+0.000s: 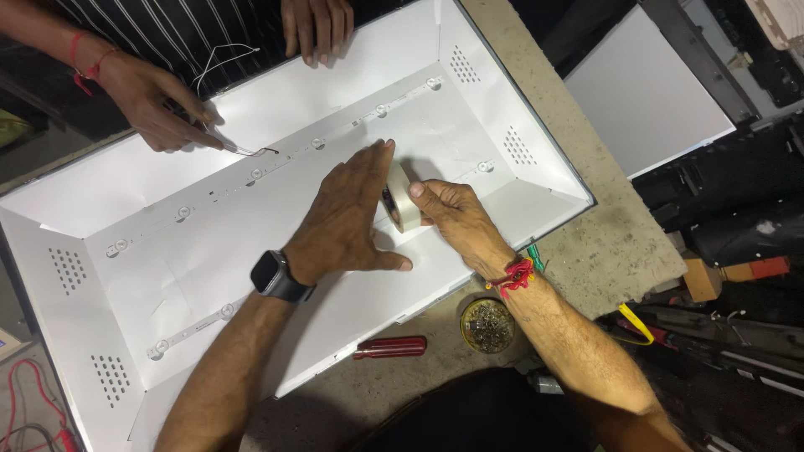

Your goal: The person places two LED light strips inside a white rectangular housing. They then use clear adhesive tape to secure the strips and wires to the interior surface, cutting the tape with scissors as needed. A second person assists by holding wires and the housing steady.

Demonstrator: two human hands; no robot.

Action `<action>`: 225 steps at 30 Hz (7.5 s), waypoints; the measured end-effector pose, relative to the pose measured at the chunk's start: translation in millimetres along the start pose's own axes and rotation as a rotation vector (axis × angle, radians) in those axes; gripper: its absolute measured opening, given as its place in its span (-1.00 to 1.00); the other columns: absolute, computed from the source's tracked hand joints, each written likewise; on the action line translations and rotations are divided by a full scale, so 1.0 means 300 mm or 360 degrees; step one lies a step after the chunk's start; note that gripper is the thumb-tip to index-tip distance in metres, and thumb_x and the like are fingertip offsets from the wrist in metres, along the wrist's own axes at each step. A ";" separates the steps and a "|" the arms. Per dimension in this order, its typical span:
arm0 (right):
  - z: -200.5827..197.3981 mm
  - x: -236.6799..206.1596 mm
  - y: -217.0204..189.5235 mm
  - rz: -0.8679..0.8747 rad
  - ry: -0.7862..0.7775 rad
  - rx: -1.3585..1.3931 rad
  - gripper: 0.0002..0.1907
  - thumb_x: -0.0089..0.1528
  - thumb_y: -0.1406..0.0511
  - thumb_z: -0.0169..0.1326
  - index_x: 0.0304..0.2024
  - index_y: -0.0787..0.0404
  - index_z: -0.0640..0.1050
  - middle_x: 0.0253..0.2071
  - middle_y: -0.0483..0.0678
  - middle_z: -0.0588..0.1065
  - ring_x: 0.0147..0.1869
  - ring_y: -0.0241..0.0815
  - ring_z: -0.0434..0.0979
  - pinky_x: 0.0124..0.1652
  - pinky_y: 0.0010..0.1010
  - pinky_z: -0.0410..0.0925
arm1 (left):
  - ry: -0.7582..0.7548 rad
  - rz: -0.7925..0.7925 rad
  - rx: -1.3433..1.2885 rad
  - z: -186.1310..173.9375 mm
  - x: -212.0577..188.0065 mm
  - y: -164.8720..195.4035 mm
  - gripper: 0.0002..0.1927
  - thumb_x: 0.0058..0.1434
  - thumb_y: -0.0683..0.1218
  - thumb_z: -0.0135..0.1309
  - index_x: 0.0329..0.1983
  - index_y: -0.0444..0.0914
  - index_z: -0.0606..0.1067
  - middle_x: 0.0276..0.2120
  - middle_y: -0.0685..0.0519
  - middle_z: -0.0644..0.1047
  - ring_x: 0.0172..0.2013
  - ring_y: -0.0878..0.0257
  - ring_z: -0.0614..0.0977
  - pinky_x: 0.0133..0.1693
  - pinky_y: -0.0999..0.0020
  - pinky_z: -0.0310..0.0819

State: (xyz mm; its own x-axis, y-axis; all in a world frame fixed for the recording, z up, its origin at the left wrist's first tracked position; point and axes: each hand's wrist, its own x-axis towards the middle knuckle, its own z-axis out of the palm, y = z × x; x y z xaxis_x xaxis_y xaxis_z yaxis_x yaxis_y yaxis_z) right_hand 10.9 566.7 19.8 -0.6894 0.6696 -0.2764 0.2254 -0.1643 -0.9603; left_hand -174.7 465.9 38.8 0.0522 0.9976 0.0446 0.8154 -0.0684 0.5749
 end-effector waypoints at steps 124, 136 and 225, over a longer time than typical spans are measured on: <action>-0.315 -0.955 0.380 -0.0840 0.0457 0.0006 -0.43 0.48 -0.06 -0.11 0.00 0.35 0.50 0.00 -0.04 0.46 0.04 -0.25 0.40 0.09 -0.47 0.27 | 0.0675 0.1188 0.0528 0.446 -0.281 0.682 -0.63 0.51 -0.06 0.16 0.30 -0.17 0.38 0.25 -0.07 0.41 0.32 0.01 0.44 0.36 0.02 0.39; -0.433 -0.907 0.241 -0.0011 -0.0005 0.0098 -0.59 0.42 0.08 -0.02 -0.16 0.33 0.54 -0.38 -0.15 0.45 -0.30 -0.40 0.37 -0.30 -0.55 0.30 | 0.0637 0.1239 0.0646 0.421 -0.354 0.604 -0.51 0.54 -0.05 0.15 0.39 -0.17 0.23 0.45 -0.06 0.05 0.53 -0.08 0.17 0.48 0.10 0.22; -0.025 -0.347 -0.071 -0.0098 -0.0083 -0.0523 -0.44 0.21 0.37 0.13 0.27 0.24 0.33 -0.16 -0.04 0.58 -0.17 -0.26 0.67 -0.24 -0.47 0.56 | 0.0290 -0.0311 0.0033 0.051 0.045 -0.026 -0.67 0.21 0.00 0.27 -0.53 -0.19 0.42 -0.55 0.08 0.48 -0.45 0.17 0.45 -0.40 0.09 0.23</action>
State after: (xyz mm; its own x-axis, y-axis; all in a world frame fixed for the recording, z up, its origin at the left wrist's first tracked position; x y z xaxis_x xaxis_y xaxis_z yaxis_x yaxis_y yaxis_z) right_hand 83.0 505.9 69.3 -0.7409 0.6317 -0.2280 0.3863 0.1231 -0.9141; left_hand -171.6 480.1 22.5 -0.2108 0.9741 0.0818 0.8116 0.1277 0.5701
